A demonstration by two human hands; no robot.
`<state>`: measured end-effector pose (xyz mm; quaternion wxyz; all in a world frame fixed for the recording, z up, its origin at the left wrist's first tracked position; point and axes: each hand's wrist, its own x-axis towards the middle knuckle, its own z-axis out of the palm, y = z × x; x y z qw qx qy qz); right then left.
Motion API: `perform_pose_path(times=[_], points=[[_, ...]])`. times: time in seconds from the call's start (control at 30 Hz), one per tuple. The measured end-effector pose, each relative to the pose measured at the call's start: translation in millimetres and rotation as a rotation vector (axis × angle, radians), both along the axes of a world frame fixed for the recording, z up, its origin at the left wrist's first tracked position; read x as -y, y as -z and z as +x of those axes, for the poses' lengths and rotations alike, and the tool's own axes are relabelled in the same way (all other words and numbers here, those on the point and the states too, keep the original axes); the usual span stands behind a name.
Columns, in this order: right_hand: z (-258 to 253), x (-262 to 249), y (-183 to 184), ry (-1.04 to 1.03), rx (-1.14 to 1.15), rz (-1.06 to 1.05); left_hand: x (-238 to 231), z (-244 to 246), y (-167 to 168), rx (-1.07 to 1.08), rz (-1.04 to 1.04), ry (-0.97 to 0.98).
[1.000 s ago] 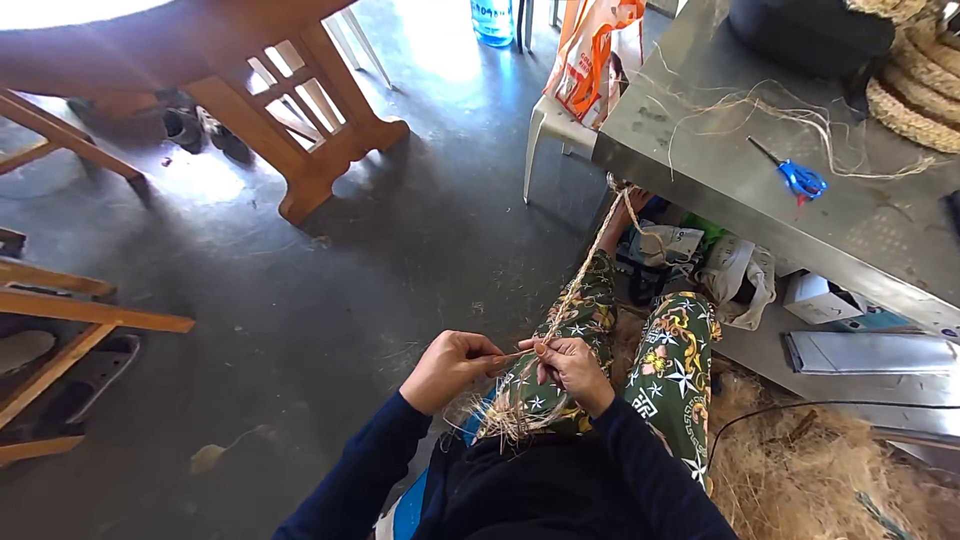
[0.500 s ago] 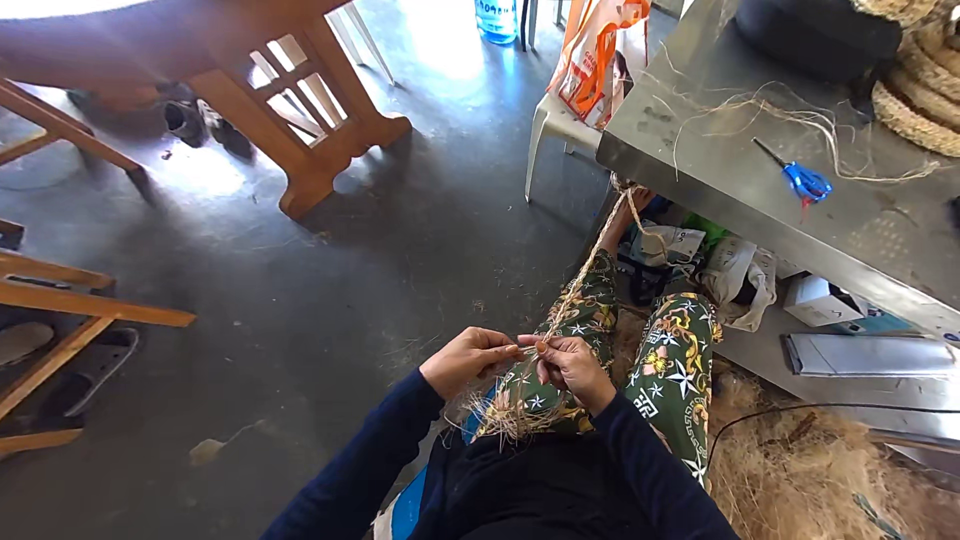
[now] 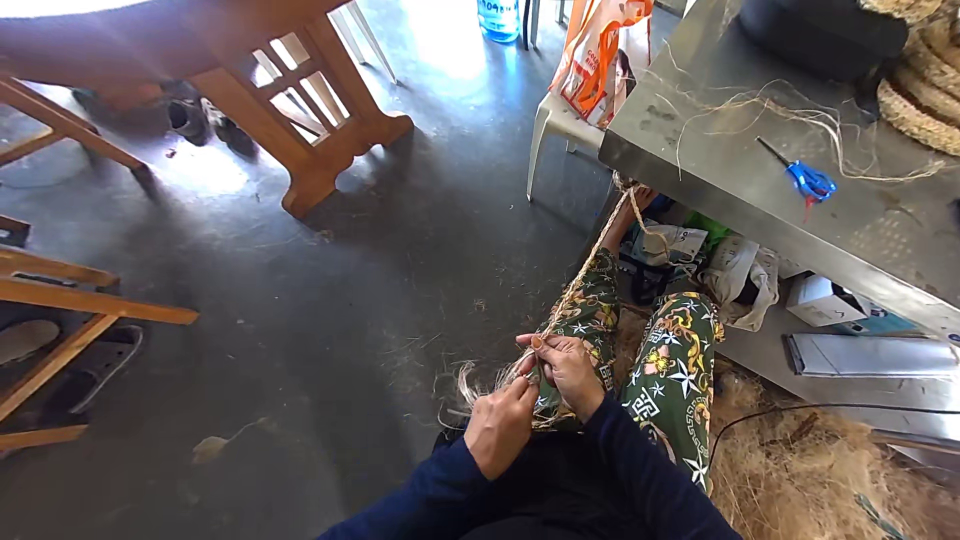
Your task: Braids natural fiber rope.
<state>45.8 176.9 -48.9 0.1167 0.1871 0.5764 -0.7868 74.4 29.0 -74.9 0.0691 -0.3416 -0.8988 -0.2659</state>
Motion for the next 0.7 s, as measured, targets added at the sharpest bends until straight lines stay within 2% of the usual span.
perform_pose_path(times=[0.03, 0.1, 0.13, 0.17, 0.23, 0.3, 0.37, 0.4, 0.43, 0.5, 0.53, 0.57, 0.6, 0.63, 0.7], points=[[1.1, 0.4, 1.4, 0.01, -0.024, -0.003, 6.2, 4.4, 7.0, 0.071, -0.058, 0.0], [2.1, -0.9, 0.6, 0.015, -0.075, -0.015, 27.7, 8.2, 7.9, 0.37, -0.235, -0.034], [1.9, -1.7, -1.2, 0.007, -0.094, -0.016, 43.9, 7.1, 11.1, 0.454, -0.291, -0.057], [1.4, -1.7, -2.3, 0.001, -0.1, -0.022, 64.3, 6.2, 18.4, 0.446, -0.308, -0.072], [0.3, -0.9, 0.3, -0.009, -0.076, -0.046, 111.3, 6.1, 46.7, 0.203, -0.193, -0.065], [-1.7, -1.7, 3.4, -0.011, -0.055, -0.06, 151.1, 3.9, 63.1, 0.144, -0.066, -0.078], [-3.4, -3.9, 3.0, -0.017, -0.061, -0.059, 181.8, 0.7, 56.9, 0.396, 0.025, -0.139], [-3.6, -4.8, 2.5, -0.023, -0.061, -0.057, 196.8, -5.9, 47.5, 0.562, -0.022, -0.16], [-3.9, -5.3, 2.5, -0.03, -0.059, -0.055, 212.1, -17.9, 35.9, 0.754, -0.175, -0.173], [-4.0, -4.9, 4.0, -0.041, -0.055, -0.05, 228.5, -47.2, 11.1, 1.1, -0.667, -0.213], [-4.3, -4.4, 4.1, -0.043, -0.058, -0.053, 224.4, -59.1, -6.2, 1.159, -0.915, -0.283], [-4.6, -4.2, 3.5, -0.042, -0.061, -0.058, 218.9, -65.3, -23.5, 1.084, -1.022, -0.412], [-4.0, -4.9, 2.7, -0.044, -0.061, -0.059, 209.4, -65.4, -42.4, 0.915, -0.933, -0.542], [-3.3, -6.0, 1.9, -0.051, -0.061, -0.06, 199.1, -64.8, -56.5, 0.694, -0.716, -0.577], [-2.3, -6.8, 1.3, -0.065, -0.067, -0.071, 161.6, -69.1, -64.3, 0.311, -0.294, -0.451]])
